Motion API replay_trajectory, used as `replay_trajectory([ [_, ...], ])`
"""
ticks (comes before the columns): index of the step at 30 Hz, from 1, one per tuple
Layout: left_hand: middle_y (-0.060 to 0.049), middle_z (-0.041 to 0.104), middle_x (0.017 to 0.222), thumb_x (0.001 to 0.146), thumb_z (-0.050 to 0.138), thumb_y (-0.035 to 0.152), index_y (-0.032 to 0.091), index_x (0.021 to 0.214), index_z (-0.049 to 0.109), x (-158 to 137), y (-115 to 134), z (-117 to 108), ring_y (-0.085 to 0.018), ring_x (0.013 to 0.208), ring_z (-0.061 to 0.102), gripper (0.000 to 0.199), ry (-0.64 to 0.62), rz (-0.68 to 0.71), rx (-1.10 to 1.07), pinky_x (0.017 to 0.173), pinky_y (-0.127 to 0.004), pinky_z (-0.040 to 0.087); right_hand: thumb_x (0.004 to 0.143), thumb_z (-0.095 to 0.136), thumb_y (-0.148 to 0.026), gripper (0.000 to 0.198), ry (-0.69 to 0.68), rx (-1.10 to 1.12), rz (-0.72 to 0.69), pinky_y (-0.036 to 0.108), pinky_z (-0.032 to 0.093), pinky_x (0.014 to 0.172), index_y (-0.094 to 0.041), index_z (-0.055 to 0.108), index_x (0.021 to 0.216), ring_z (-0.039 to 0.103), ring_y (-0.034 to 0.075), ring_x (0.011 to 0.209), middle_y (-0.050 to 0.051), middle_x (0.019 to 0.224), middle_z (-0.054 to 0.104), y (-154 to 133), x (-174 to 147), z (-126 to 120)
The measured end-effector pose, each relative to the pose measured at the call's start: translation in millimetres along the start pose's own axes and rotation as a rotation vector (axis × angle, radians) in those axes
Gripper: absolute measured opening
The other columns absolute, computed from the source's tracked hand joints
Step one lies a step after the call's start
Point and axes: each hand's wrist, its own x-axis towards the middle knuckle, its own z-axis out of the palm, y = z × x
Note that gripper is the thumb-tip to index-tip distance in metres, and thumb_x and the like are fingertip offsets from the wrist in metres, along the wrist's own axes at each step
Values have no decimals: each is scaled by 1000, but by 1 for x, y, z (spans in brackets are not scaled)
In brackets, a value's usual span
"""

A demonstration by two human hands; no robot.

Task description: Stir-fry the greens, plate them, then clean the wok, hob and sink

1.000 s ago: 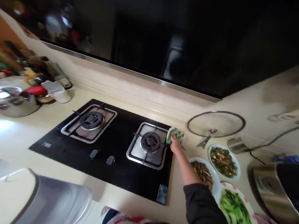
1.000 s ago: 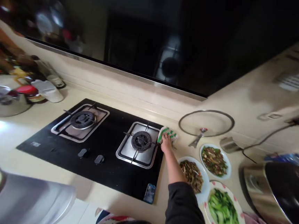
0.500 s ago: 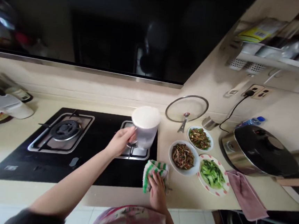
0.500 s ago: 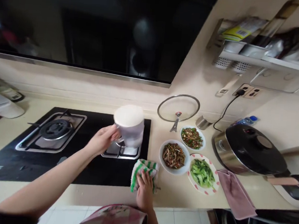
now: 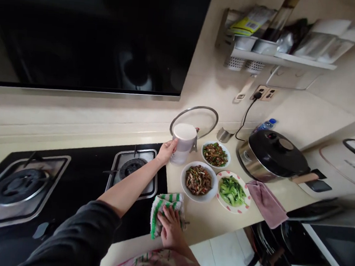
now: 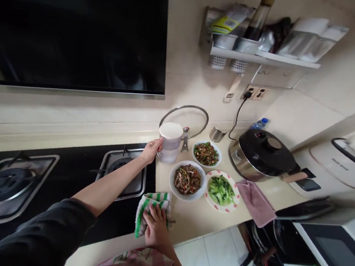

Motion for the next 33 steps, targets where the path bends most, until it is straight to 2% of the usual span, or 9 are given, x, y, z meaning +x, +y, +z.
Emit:
replay_trajectory([
  [5,5,37,46,79,49,62,21,49,40,-3,-19,7,-9,48,33,52,2,-18,56,52,-26,28,86,51,-42,56,32,12,5,52,18,114,-30,42,140,20,30,141,1,153,28,-9,-4,-4],
  [10,2,45,55,83,45,57,19,54,47,-12,-24,12,-11,57,41,48,-34,-29,131,60,-26,35,87,52,-43,56,127,-70,34,54,14,114,-32,40,141,17,30,142,1,152,31,-27,16,-9],
  [14,0,55,71,75,63,44,18,76,58,-41,-13,-11,-14,73,51,26,-2,-23,206,74,-27,41,88,50,-44,55,116,-163,35,56,13,113,-30,41,140,16,32,141,2,151,33,-35,48,-14],
  [17,-3,61,88,69,70,39,19,97,59,-112,-2,-69,-17,85,57,36,34,-59,240,81,-30,44,90,46,-40,54,138,-227,58,55,11,113,-27,40,141,16,31,142,4,152,30,-40,52,-8],
  [20,-5,64,101,73,64,46,21,104,56,-234,7,-153,-20,99,61,41,83,-212,262,91,-34,47,91,44,-36,53,148,-268,47,53,7,114,-25,38,143,16,30,142,5,152,30,-54,35,12],
  [24,-5,70,89,61,69,61,24,100,58,-431,14,-239,-31,92,67,54,561,-630,304,91,-47,50,92,43,-41,54,57,-262,-120,50,6,115,-28,35,144,16,28,142,2,153,29,-93,22,52],
  [27,0,73,90,65,61,67,35,98,59,-535,20,-256,-34,99,66,46,894,-766,256,94,-51,49,92,43,-41,52,-43,-238,-244,49,8,115,-30,37,143,19,28,141,1,151,32,-135,43,83],
  [30,0,74,91,65,61,67,35,98,59,-568,26,-249,-33,101,65,46,961,-787,151,93,-49,51,93,43,-39,47,-94,-221,-329,48,13,113,-29,44,139,24,27,139,2,147,40,-178,79,105],
  [33,-4,72,87,63,65,65,26,100,58,-550,28,-242,-31,94,67,54,842,-725,145,90,-45,52,94,42,-35,42,-91,-212,-390,44,18,112,-27,49,135,29,25,137,2,143,46,-201,100,112],
])
